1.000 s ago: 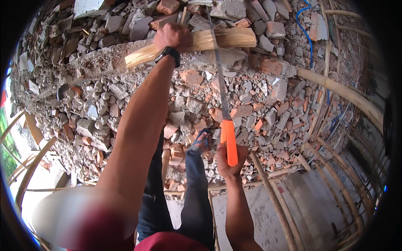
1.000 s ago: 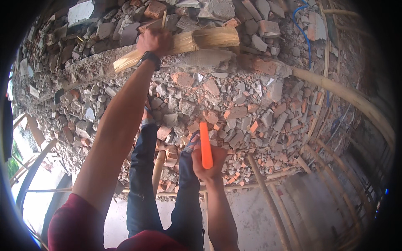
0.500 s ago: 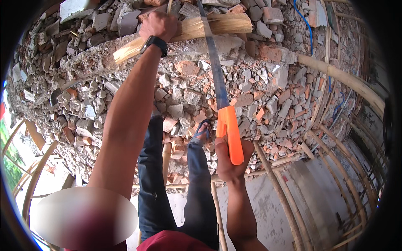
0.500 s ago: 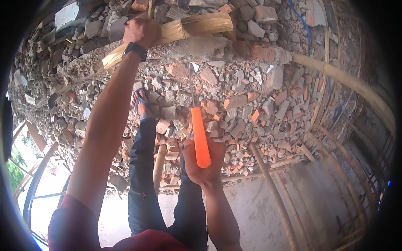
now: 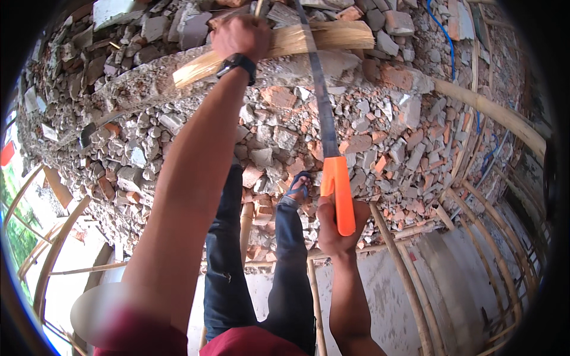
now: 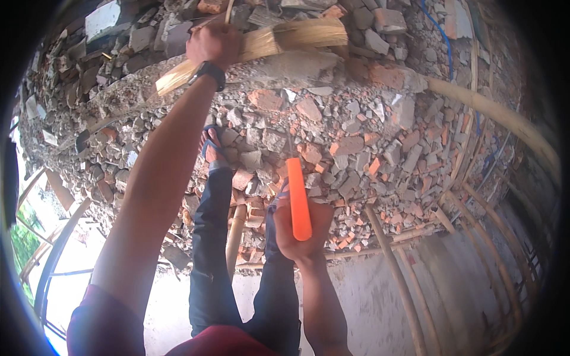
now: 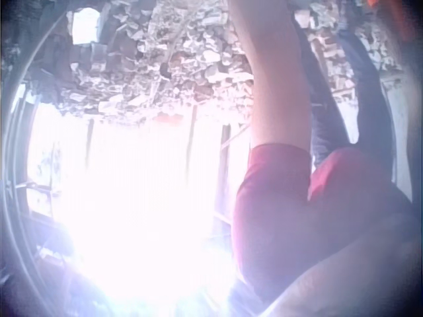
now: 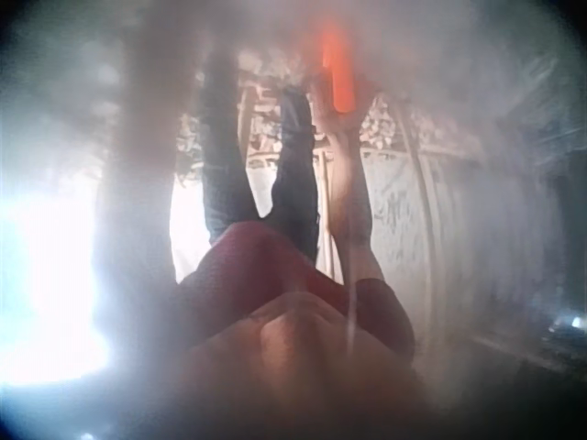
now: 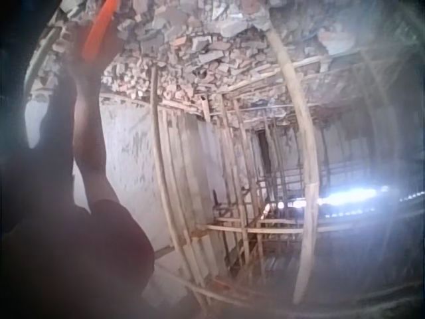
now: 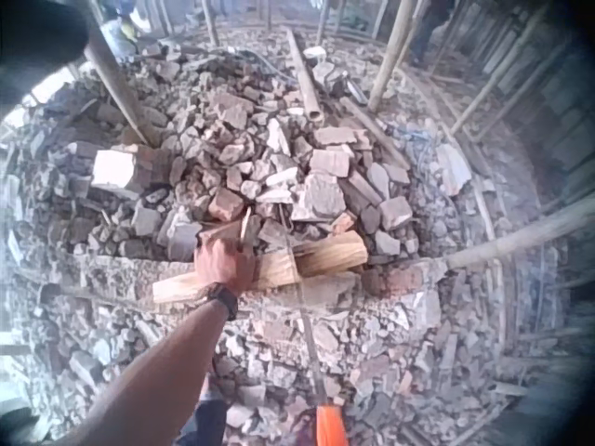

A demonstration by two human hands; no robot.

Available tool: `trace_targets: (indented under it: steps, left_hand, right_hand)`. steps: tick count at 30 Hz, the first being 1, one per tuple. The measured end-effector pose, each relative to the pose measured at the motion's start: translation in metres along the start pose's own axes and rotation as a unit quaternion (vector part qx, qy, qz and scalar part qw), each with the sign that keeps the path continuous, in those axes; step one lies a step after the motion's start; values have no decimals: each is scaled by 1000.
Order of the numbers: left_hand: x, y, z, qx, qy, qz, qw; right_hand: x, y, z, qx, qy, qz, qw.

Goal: The person uses a hand saw to cut a piece of wood resting on a concrete beam. The person holds the wood steady with the left hand and saws with the right hand throughout the clip.

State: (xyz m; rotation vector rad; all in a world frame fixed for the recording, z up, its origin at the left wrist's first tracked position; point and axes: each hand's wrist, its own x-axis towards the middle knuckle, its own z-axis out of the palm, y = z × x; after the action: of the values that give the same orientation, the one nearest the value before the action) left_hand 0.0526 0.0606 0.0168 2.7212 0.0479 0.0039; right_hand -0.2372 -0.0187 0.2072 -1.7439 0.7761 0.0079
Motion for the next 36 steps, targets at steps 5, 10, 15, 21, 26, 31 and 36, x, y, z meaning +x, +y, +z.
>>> trace_targets:
  steps: [5,10,15,21,26,31,36]
  left_hand:
    - [2,6,-4,-33,-61,-4,998]
    - [-8,-2,-2,-77,-35,0,996]
    - [3,-2,-2,-96,-66,-13,993]
    - [16,6,-10,-65,-157,-61,984]
    - [13,3,-9,-47,-136,-80,986]
    - [9,7,-7,-54,-132,-66,988]
    - [12,0,-6,-38,-117,-82,989]
  right_hand:
    - [25,-5,0,-56,-16,-18,998]
    - [17,0,-21,-113,-33,-8,993]
    - [28,23,-23,-111,-42,-30,992]
    - [54,24,0,-81,-41,-30,995]
    - [18,19,-19,-80,-32,-46,995]
    - [61,33,-6,-120,-27,-61,991]
    - [37,21,-10,-144,-71,-60,985]
